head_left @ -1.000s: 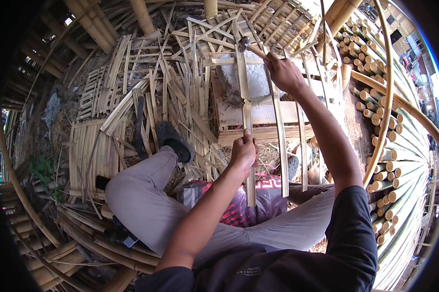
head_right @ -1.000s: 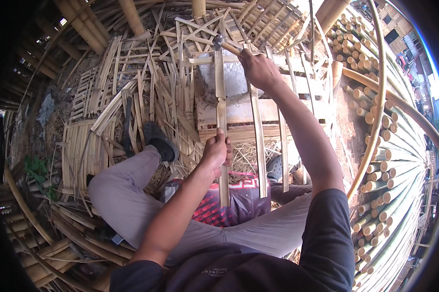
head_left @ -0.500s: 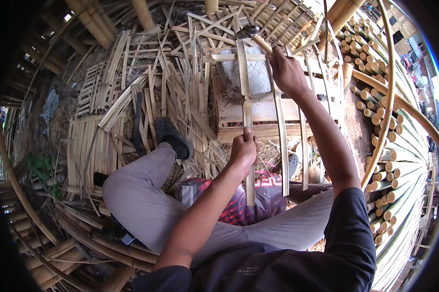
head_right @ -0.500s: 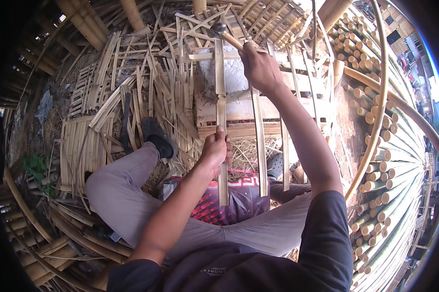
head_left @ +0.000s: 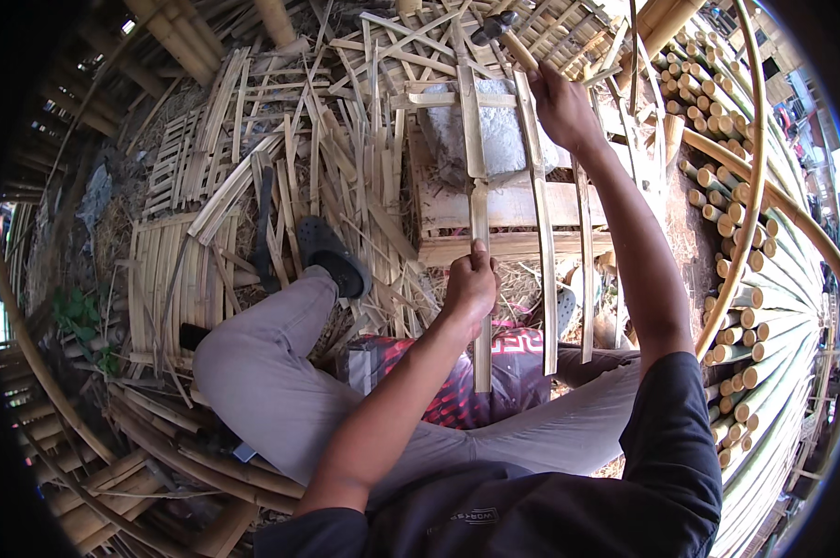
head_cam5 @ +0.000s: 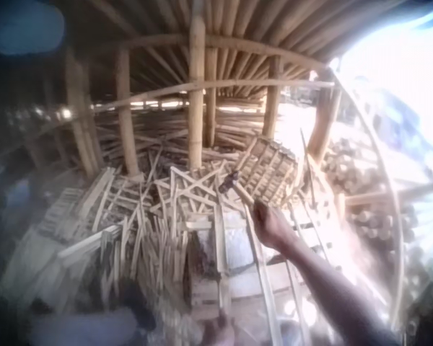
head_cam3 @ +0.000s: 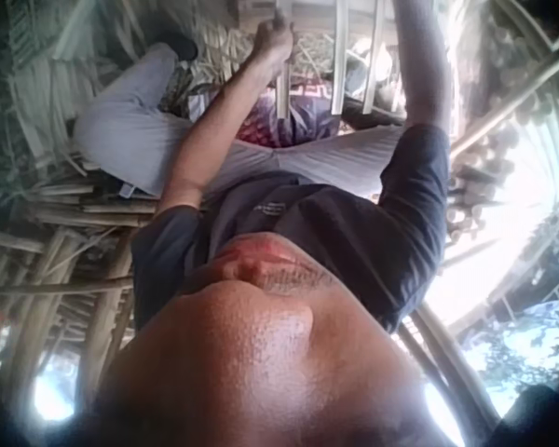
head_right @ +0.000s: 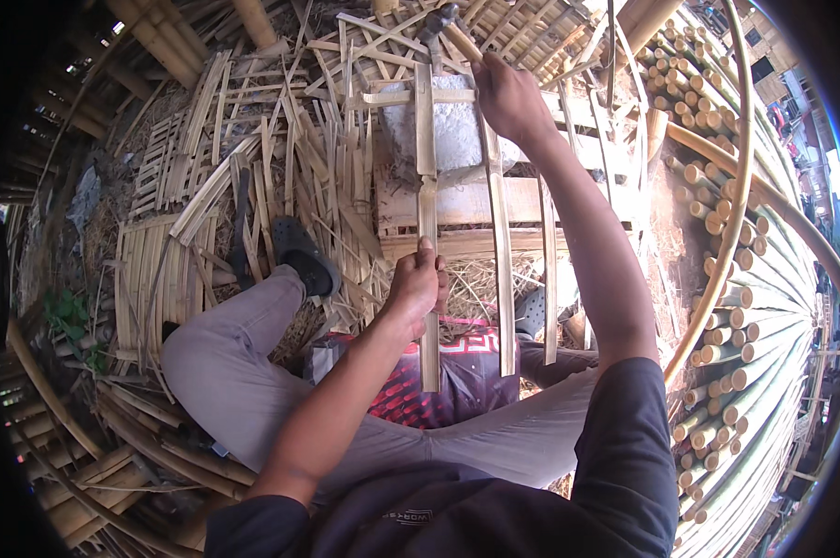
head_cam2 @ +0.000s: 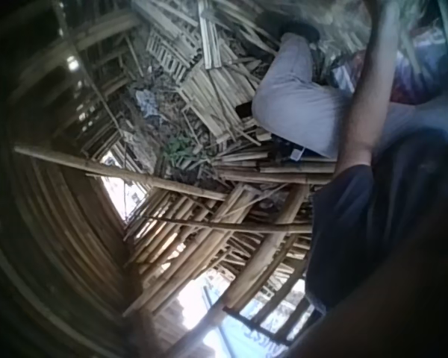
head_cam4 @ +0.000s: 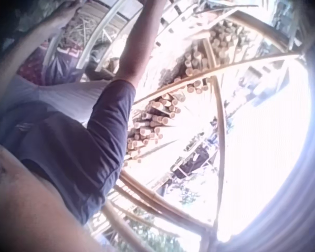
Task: The person constructs a wooden lattice by positioning bamboo strips over a frame and hammering nails into the joints.
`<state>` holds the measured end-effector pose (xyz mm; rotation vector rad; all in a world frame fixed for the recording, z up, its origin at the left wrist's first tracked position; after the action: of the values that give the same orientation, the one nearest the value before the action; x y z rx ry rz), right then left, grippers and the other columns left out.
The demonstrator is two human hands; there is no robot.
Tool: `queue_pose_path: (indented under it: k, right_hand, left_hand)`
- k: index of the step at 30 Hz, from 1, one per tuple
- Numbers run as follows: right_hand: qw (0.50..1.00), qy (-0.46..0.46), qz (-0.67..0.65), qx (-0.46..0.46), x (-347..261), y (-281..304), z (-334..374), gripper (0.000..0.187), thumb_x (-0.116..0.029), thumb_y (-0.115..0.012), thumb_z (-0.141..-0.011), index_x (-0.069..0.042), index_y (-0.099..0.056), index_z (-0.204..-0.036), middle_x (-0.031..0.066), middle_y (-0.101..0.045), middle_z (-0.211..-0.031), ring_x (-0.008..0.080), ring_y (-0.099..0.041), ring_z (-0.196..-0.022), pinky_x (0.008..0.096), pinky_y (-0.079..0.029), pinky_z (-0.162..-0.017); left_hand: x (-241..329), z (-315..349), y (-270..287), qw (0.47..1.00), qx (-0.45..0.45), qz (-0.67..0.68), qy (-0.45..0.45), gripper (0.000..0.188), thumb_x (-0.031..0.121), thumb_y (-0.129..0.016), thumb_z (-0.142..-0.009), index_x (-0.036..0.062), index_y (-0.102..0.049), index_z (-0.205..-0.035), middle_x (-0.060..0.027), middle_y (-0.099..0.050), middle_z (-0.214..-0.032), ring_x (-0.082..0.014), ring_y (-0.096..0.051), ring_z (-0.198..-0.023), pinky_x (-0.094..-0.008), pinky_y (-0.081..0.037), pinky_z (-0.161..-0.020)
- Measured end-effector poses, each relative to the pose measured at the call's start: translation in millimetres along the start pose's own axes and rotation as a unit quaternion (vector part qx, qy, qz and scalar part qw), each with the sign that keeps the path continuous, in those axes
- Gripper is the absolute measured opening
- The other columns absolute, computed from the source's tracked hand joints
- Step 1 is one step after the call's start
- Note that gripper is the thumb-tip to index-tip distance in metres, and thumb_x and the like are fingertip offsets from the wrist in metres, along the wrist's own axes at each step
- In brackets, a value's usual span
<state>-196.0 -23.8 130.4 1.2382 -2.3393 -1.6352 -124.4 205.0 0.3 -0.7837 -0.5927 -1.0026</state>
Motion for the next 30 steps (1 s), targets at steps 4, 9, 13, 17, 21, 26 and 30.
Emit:
queue_pose_path:
  k: [4,9,13,17,21,26,30]
  right_hand:
    - [0.994,-0.008,0.042,-0.105,5,-16,3,0.029,-0.026,-0.044,-0.099,-0.001,-0.058,-0.102,0.0241,-0.065,-0.073,0.0447,-0.064,-0.071,0.0533,-0.049,-0.069]
    - [0.999,0.030,0.011,-0.026,-10,-4,5,0.030,-0.027,-0.045,-0.099,-0.001,-0.059,-0.104,0.0232,-0.064,-0.068,0.0443,-0.064,-0.066,0.0537,-0.050,-0.065]
    - [0.996,-0.015,0.027,-0.089,15,-22,14,0.026,-0.025,-0.046,-0.099,-0.003,-0.059,-0.104,0.0242,-0.062,-0.066,0.0452,-0.063,-0.064,0.0531,-0.050,-0.062]
    - [0.998,0.012,0.056,-0.037,2,-18,19,0.023,-0.025,-0.047,-0.098,-0.003,-0.055,-0.101,0.0220,-0.060,-0.060,0.0439,-0.061,-0.058,0.0536,-0.048,-0.056]
    - [0.999,0.032,0.031,-0.013,-4,-20,22,0.022,-0.023,-0.047,-0.099,-0.002,-0.050,-0.095,0.0219,-0.058,-0.057,0.0426,-0.060,-0.053,0.0518,-0.047,-0.049]
    - [0.998,-0.005,0.038,-0.050,-13,-9,11,0.027,-0.025,-0.043,-0.099,-0.003,-0.057,-0.107,0.0236,-0.063,-0.066,0.0440,-0.063,-0.062,0.0544,-0.051,-0.060]
    - [0.996,-0.006,0.055,-0.064,8,-22,22,0.029,-0.025,-0.043,-0.099,-0.001,-0.057,-0.106,0.0223,-0.061,-0.061,0.0427,-0.062,-0.058,0.0532,-0.049,-0.059]
  left_hand:
    - [1,1,-1,1.000,0.000,-0.002,0.004,0.046,0.051,-0.033,-0.102,0.0125,-0.045,-0.080,0.0052,-0.040,-0.056,-0.0070,-0.038,-0.042,-0.0263,-0.035,-0.038]
    - [-2,-1,3,1.000,-0.005,0.015,0.008,0.046,0.051,-0.033,-0.102,0.0125,-0.045,-0.080,0.0055,-0.038,-0.056,-0.0069,-0.037,-0.043,-0.0268,-0.034,-0.038]
    - [2,2,-3,1.000,-0.013,0.022,0.008,0.047,0.051,-0.033,-0.102,0.0124,-0.044,-0.079,0.0060,-0.037,-0.056,-0.0068,-0.036,-0.042,-0.0268,-0.034,-0.038]
    - [1,5,1,1.000,-0.010,0.016,0.017,0.047,0.051,-0.033,-0.102,0.0123,-0.044,-0.078,0.0060,-0.037,-0.056,-0.0072,-0.036,-0.042,-0.0268,-0.034,-0.037]
    - [1,4,0,1.000,-0.011,0.010,0.011,0.047,0.051,-0.033,-0.102,0.0123,-0.044,-0.078,0.0061,-0.037,-0.056,-0.0071,-0.036,-0.042,-0.0265,-0.033,-0.038]
    - [3,4,2,1.000,-0.003,-0.003,0.014,0.046,0.051,-0.033,-0.102,0.0122,-0.044,-0.080,0.0062,-0.037,-0.056,-0.0065,-0.036,-0.042,-0.0263,-0.034,-0.039]
    - [5,5,-6,0.999,-0.033,0.025,0.017,0.047,0.052,-0.032,-0.102,0.0122,-0.044,-0.080,0.0060,-0.036,-0.056,-0.0067,-0.035,-0.042,-0.0260,-0.034,-0.039]
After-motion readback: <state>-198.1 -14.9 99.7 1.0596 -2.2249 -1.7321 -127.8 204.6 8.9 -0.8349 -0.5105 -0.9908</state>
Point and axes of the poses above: each hand's wrist, its own z-axis away from the middle knuckle, its own y-axis out of the back of the hand, x = y × z, the point moved 2 cm from there along -z, towards the middle knuckle
